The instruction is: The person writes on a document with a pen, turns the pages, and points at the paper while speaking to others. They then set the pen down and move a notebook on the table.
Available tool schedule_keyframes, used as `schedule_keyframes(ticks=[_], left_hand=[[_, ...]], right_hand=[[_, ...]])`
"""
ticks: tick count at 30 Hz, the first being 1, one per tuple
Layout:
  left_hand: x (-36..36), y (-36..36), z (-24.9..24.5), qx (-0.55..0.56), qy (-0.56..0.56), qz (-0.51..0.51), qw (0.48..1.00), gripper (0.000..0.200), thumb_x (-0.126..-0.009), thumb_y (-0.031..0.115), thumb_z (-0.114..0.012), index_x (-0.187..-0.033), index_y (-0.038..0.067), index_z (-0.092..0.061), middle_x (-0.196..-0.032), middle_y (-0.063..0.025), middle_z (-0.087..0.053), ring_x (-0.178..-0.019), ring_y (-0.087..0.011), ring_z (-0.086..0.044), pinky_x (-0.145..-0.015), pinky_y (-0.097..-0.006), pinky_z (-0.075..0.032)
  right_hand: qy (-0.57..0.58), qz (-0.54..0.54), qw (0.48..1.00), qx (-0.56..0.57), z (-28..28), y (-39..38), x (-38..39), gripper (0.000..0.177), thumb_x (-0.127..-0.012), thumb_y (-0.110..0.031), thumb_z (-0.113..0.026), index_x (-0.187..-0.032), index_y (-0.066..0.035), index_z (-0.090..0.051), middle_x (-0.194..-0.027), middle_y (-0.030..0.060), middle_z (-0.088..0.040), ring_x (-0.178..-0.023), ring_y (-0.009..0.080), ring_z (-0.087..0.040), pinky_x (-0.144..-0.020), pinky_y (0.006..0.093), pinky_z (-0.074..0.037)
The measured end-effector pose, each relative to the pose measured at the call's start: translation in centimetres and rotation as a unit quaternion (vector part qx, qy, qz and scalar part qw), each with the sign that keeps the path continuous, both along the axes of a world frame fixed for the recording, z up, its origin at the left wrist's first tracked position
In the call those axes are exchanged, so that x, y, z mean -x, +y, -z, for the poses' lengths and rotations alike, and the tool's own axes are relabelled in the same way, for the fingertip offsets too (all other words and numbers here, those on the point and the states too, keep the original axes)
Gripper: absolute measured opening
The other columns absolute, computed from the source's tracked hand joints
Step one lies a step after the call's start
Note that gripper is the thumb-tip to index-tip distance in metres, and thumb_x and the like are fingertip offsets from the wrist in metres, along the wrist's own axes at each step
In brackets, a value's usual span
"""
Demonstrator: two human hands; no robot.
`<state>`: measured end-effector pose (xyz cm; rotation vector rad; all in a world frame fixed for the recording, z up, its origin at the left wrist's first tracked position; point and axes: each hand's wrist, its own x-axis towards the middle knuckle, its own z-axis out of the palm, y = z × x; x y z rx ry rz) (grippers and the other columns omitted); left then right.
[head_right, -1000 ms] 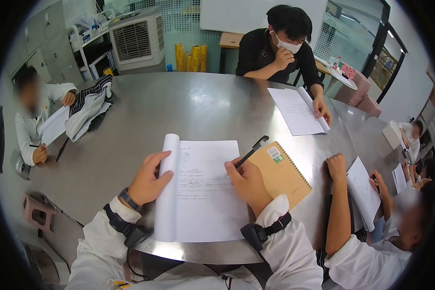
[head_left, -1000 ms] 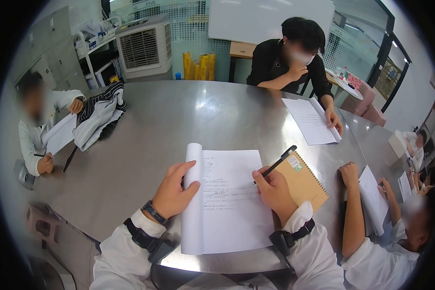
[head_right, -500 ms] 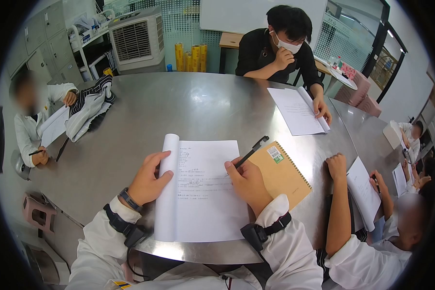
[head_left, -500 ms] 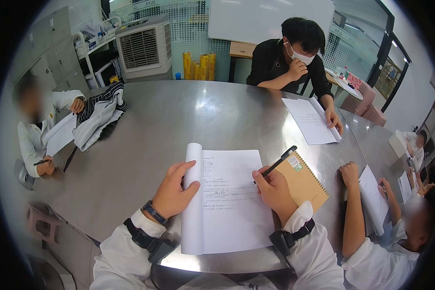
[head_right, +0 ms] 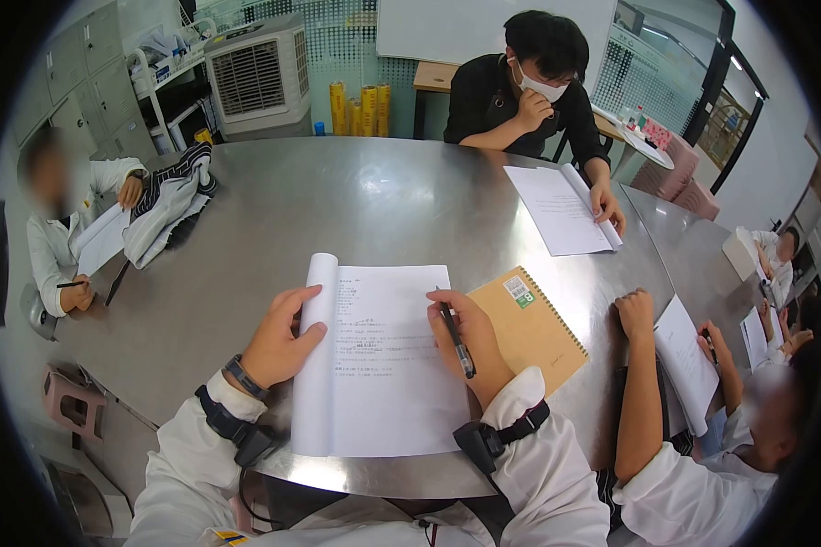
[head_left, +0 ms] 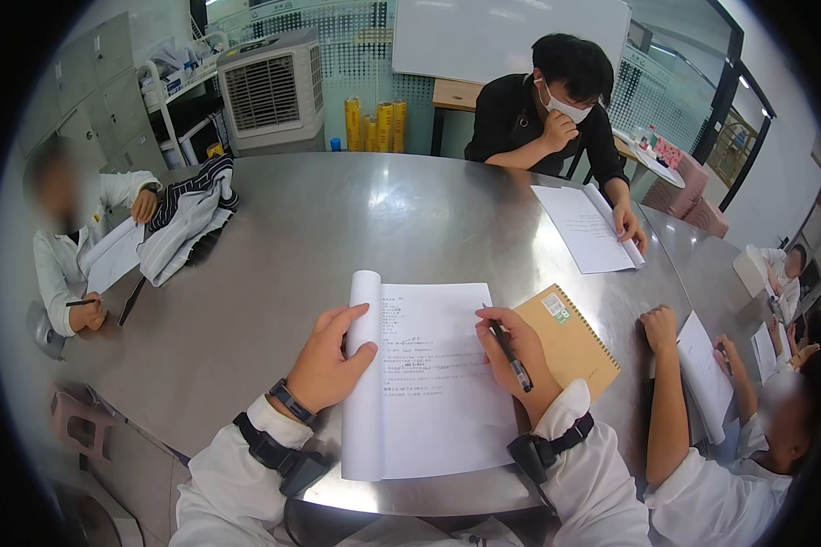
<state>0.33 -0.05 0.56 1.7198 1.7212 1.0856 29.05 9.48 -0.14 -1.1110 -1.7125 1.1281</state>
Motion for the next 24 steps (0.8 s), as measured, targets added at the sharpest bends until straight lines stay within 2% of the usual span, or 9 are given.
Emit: schedule_keyframes(ticks=[4,7,13,19,24], left_hand=[[-0.02,-0.01,-0.02,0.001,-0.002,0.0,1.0,0.056,-0.097,0.019,-0.069,-0.148,0.004,-0.053,-0.149,-0.0237,-0.046,-0.12,-0.0351,-0.062,-0.101,-0.0402,-0.054],[-0.06,0.01,0.05,0.003,-0.001,-0.003,1.0,0.056,-0.097,0.019,-0.069,-0.148,0.004,-0.053,-0.149,-0.0234,-0.046,-0.12,-0.0349,-0.062,-0.102,-0.04,-0.054],[-0.01,-0.03,0.01,0.004,-0.004,0.002,1.0,0.056,-0.097,0.018,-0.069,-0.148,0.004,-0.053,-0.149,-0.0234,-0.046,-0.121,-0.0348,-0.062,-0.102,-0.04,-0.054],[-0.07,-0.05,-0.06,0.002,-0.007,0.001,1.0,0.056,-0.097,0.018,-0.069,-0.149,0.004,-0.053,-0.149,-0.0235,-0.045,-0.121,-0.0351,-0.062,-0.102,-0.0402,-0.054],[0.02,0.0,0.12,0.002,-0.006,0.002,1.0,0.056,-0.097,0.018,-0.069,-0.149,0.004,-0.053,-0.149,-0.0237,-0.045,-0.121,-0.0354,-0.062,-0.102,-0.0403,-0.054]], right_hand=[[-0.013,0.001,1.0,0.018,0.09,0.2,-0.02,0.028,-0.105,-0.017,-0.066,-0.129,-0.003,-0.064,-0.101,0.0023,-0.066,-0.066,0.0082,-0.06,-0.061,0.0242,-0.051],[-0.008,0.001,1.0,0.0,-0.12,-0.03,0.05,0.029,-0.105,-0.017,-0.067,-0.129,-0.002,-0.063,-0.101,0.002,-0.066,-0.066,0.0079,-0.059,-0.06,0.0238,-0.051],[-0.001,0.006,0.999,0.037,0.34,0.28,0.06,0.029,-0.104,-0.016,-0.068,-0.129,-0.003,-0.064,-0.101,0.0016,-0.066,-0.066,0.0075,-0.06,-0.059,0.0232,-0.05],[-0.002,-0.012,1.0,0.02,0.4,0.31,-0.2,0.024,-0.104,-0.016,-0.068,-0.125,-0.003,-0.067,-0.087,-0.0002,-0.066,-0.065,0.0073,-0.06,-0.058,0.023,-0.048],[-0.018,-0.005,0.999,0.03,0.03,0.18,-0.15,0.023,-0.104,-0.016,-0.067,-0.124,-0.003,-0.068,-0.085,-0.0002,-0.066,-0.064,0.0073,-0.06,-0.058,0.0231,-0.048]])
